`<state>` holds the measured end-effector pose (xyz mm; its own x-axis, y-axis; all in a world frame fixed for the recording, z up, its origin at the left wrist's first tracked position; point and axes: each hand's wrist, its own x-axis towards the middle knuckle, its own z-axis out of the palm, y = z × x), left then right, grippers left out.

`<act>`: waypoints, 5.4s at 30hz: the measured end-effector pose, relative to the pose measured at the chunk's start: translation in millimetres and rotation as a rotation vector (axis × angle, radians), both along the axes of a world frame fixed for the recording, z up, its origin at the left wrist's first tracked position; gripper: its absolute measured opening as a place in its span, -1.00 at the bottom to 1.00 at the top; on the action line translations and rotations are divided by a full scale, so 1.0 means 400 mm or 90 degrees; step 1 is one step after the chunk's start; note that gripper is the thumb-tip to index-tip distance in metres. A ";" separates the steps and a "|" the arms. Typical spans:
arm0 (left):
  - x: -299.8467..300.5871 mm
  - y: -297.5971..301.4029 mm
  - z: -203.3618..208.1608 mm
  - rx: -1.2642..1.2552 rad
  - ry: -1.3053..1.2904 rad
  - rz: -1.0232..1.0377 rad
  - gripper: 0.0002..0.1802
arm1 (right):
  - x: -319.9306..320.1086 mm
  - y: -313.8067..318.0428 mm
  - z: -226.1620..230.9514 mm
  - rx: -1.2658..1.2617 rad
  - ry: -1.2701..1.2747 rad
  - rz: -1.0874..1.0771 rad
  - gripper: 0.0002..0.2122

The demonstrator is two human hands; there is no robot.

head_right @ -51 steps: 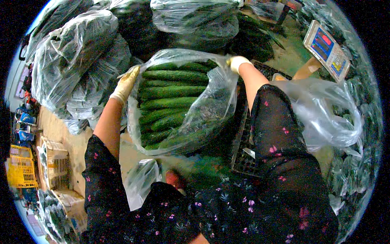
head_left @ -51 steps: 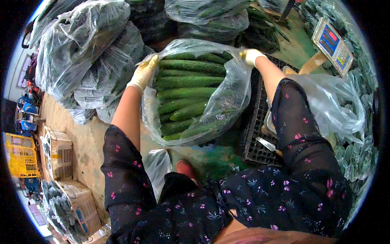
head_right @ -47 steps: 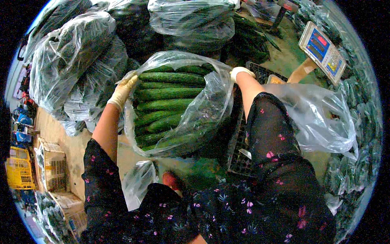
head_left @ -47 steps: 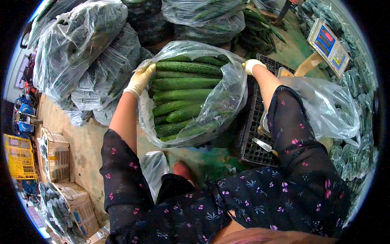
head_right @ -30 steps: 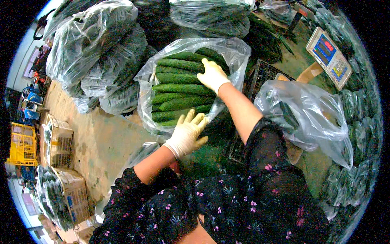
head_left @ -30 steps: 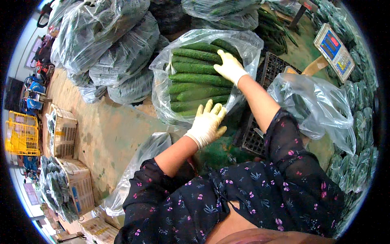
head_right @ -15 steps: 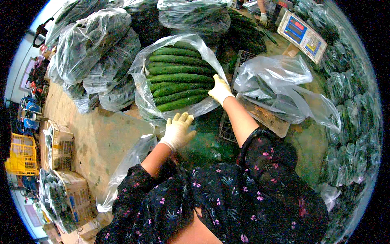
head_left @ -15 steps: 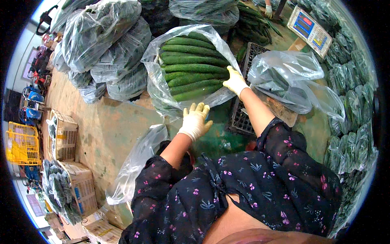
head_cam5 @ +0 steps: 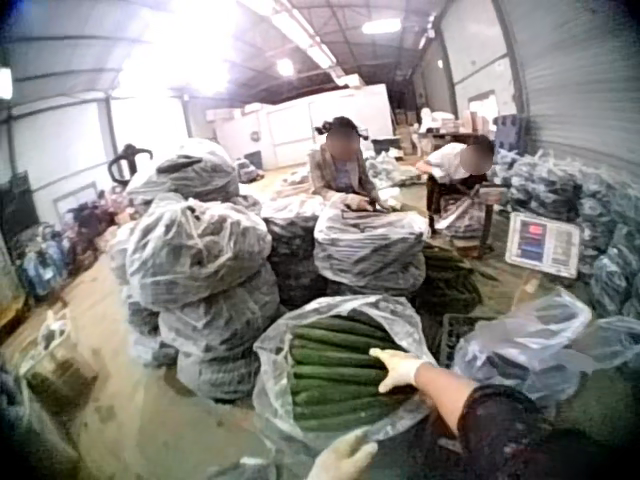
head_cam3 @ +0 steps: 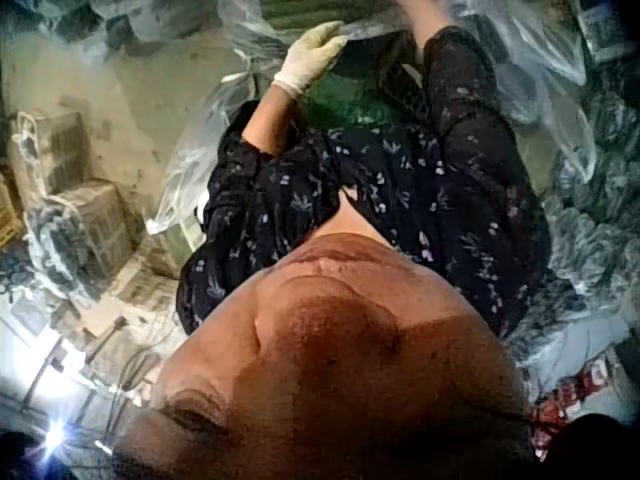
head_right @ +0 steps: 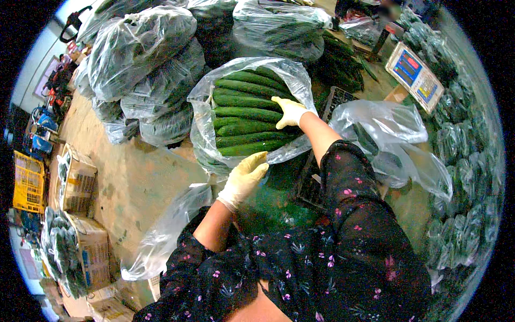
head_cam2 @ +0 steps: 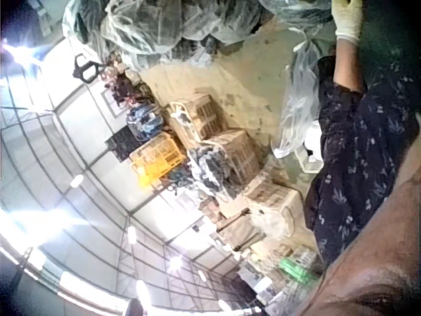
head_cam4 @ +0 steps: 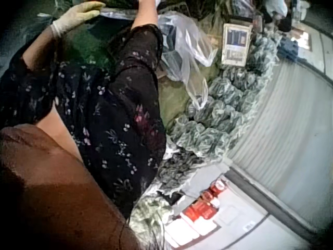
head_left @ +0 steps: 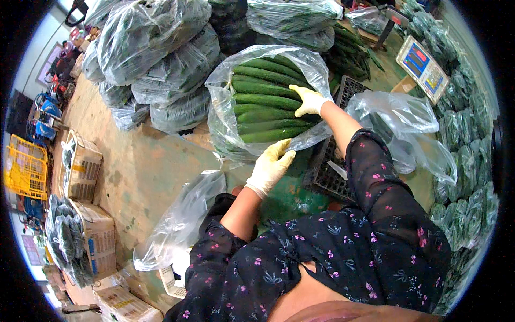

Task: The person sorts cucumbers by hand, picking them from a large bag and placing them into smaller plastic bags before weighing them on a digital scale and tying the bags.

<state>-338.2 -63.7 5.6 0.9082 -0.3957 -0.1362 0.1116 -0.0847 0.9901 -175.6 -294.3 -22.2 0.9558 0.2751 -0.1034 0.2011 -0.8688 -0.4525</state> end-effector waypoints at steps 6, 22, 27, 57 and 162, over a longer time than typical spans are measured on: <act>0.010 0.015 0.011 0.078 0.015 -0.105 -0.48 | 0.016 -0.003 0.009 -0.008 0.130 0.017 -0.13; 0.025 0.024 0.039 -0.125 0.136 0.010 -0.56 | -0.464 0.018 0.240 1.243 0.593 0.010 -0.39; -0.021 0.006 0.076 -0.124 0.108 -0.003 -0.61 | -0.671 -0.047 0.409 1.268 0.370 0.086 -0.20; -0.021 -0.517 0.523 -0.130 -0.035 -0.372 -0.53 | -0.779 -0.481 0.504 0.724 -0.252 0.006 -0.35; -0.033 -0.424 0.429 -0.247 -0.031 -0.255 -0.59 | -0.591 -0.522 0.275 0.513 -0.093 -0.181 -0.74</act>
